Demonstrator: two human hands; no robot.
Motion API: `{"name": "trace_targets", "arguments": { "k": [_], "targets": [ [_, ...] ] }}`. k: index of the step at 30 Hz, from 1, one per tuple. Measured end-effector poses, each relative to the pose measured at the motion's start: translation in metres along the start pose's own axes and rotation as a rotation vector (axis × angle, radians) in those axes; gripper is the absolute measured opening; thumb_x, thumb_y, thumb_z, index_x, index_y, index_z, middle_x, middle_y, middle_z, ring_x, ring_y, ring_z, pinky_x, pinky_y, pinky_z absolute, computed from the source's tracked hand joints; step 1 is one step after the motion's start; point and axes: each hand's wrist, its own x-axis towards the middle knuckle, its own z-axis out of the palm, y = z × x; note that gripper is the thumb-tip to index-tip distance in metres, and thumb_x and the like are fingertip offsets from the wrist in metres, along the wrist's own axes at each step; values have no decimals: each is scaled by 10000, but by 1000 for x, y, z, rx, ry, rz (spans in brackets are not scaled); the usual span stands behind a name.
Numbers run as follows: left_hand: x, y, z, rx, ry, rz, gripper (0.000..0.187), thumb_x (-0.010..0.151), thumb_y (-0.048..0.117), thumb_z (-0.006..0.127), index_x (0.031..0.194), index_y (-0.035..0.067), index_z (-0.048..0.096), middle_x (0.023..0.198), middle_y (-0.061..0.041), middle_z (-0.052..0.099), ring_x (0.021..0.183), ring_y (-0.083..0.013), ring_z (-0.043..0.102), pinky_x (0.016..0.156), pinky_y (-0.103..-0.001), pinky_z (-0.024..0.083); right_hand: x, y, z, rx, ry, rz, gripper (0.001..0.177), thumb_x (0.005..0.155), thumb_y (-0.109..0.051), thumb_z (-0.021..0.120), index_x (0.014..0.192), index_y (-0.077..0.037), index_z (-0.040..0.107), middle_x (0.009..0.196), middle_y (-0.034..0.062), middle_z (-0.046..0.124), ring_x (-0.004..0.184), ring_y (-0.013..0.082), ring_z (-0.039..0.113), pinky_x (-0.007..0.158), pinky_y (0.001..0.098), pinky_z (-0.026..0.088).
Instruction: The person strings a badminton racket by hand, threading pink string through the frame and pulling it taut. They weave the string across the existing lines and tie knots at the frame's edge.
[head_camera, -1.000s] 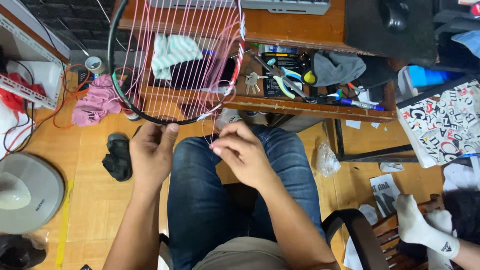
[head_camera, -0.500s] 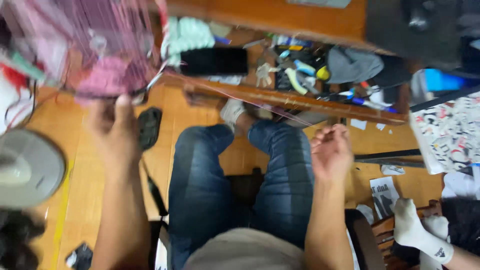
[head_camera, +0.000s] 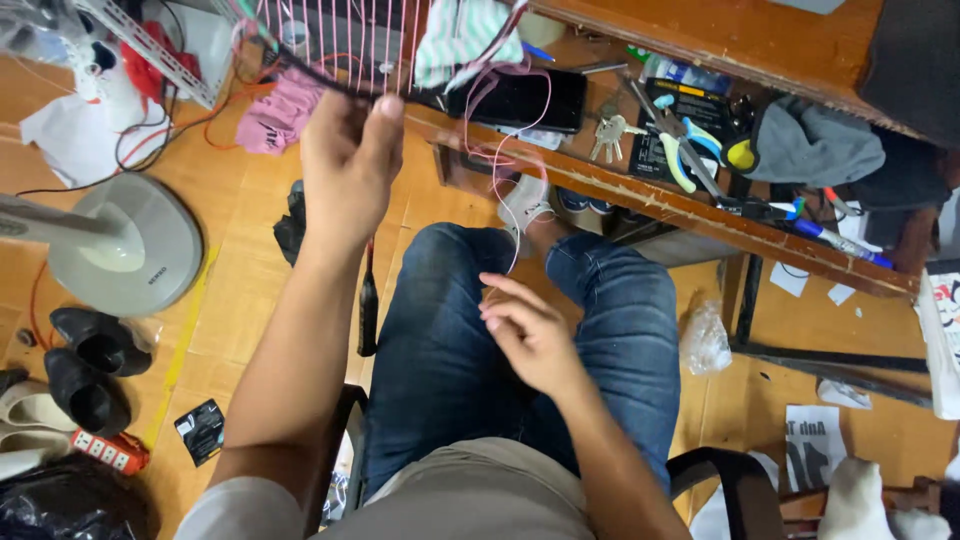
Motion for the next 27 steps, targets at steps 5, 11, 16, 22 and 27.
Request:
{"name": "trace_targets", "arguments": {
  "k": [5,11,16,22,27],
  "targets": [
    [18,20,18,-69,-45,-69,190,1100,206,640,1017,62,549,786,18,555,640,-45,472,526,-211,358,-1,-15,7,-179,35,-182,66,953,-4,673,1016,14,668,1425,163,591,1109,232,702,927,326,585],
    [29,13,38,-153,-80,-136,201,1077,219,638,985,61,554,752,-13,579,538,-61,458,453,-218,331,-6,-16,0,-251,-2,-136,86,952,-26,673,1031,5,681,1358,122,647,1071,231,724,927,323,573],
    [26,6,44,-199,-88,-197,206,1063,238,629,984,65,550,767,-29,586,505,-74,438,436,-230,311,-7,-16,-4,-226,-7,-133,83,952,-37,657,1024,-2,680,1330,134,660,1064,251,724,898,328,574],
    [29,-1,45,-185,-76,-214,231,1060,240,633,965,53,536,773,-39,594,509,-81,453,437,-236,312,-10,-12,-6,-248,-27,-59,84,949,-63,671,1008,-9,698,1174,102,730,1030,255,738,872,336,586],
    [37,-8,38,-192,-35,-192,209,1054,225,641,982,55,545,755,-40,592,502,-77,440,429,-231,298,-15,0,-16,-120,-73,38,68,993,-58,586,998,-2,624,1088,103,720,970,222,727,838,325,574]
  ]
}}
